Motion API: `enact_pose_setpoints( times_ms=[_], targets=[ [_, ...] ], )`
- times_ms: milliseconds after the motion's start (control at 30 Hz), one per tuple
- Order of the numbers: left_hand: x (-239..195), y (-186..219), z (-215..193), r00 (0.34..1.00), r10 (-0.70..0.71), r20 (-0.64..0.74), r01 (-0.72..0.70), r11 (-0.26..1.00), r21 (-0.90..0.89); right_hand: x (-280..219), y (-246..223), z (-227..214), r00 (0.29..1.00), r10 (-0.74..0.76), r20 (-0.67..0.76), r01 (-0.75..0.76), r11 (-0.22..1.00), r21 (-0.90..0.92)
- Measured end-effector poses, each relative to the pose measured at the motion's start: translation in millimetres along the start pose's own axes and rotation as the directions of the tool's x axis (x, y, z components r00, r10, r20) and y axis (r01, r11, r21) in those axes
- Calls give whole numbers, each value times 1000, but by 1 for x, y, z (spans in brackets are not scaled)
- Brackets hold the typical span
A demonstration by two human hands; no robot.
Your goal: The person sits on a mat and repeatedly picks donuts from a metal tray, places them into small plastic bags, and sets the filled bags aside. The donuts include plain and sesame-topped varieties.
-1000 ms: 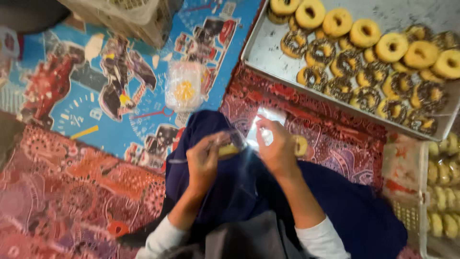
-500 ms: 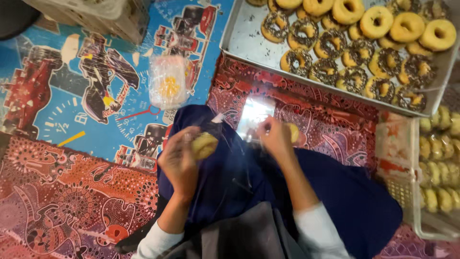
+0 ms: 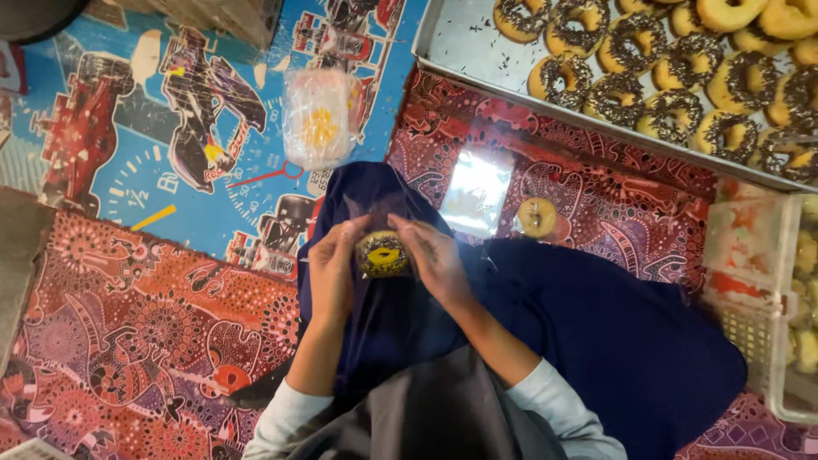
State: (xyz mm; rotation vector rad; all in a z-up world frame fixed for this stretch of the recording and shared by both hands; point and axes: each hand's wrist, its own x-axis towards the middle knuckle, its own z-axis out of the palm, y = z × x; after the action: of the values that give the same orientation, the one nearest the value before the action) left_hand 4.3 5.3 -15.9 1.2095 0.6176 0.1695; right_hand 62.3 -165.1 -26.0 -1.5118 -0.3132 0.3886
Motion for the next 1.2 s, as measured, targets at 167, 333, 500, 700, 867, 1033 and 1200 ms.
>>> enact_pose_setpoints(
  times_ms=[167, 333, 500, 700, 867, 1033, 1200],
  targets=[
    [-10, 11, 7, 847, 531, 27, -511, 801, 312, 14, -20, 6, 955, -204, -214, 143, 952, -269],
    [-25, 3, 14, 804, 593, -34, -505, 712, 488, -3, 18, 5, 957, -131, -259, 126, 991, -39],
    [-23, -20, 29, 769, 598, 226, -556, 453, 697, -26, 95, -21, 949, 235, -211, -198, 963, 183],
    [24, -94, 166, 789, 307, 532, -602, 561, 568, -36, 123, -157, 650, 552, -522, -155, 769, 620],
    [87, -182, 243, 859, 93, 503, -485, 463, 742, -49, 124, -247, 544, 314, -778, -39, 936, 351],
    [125, -242, 238, 861, -62, 504, -346, 655, 672, -38, 144, -237, 667, 73, -742, -227, 968, -109],
    [224, -212, 185, 780, 541, 315, -566, 395, 724, -18, 146, -223, 789, 87, -608, -457, 745, -486]
  ],
)
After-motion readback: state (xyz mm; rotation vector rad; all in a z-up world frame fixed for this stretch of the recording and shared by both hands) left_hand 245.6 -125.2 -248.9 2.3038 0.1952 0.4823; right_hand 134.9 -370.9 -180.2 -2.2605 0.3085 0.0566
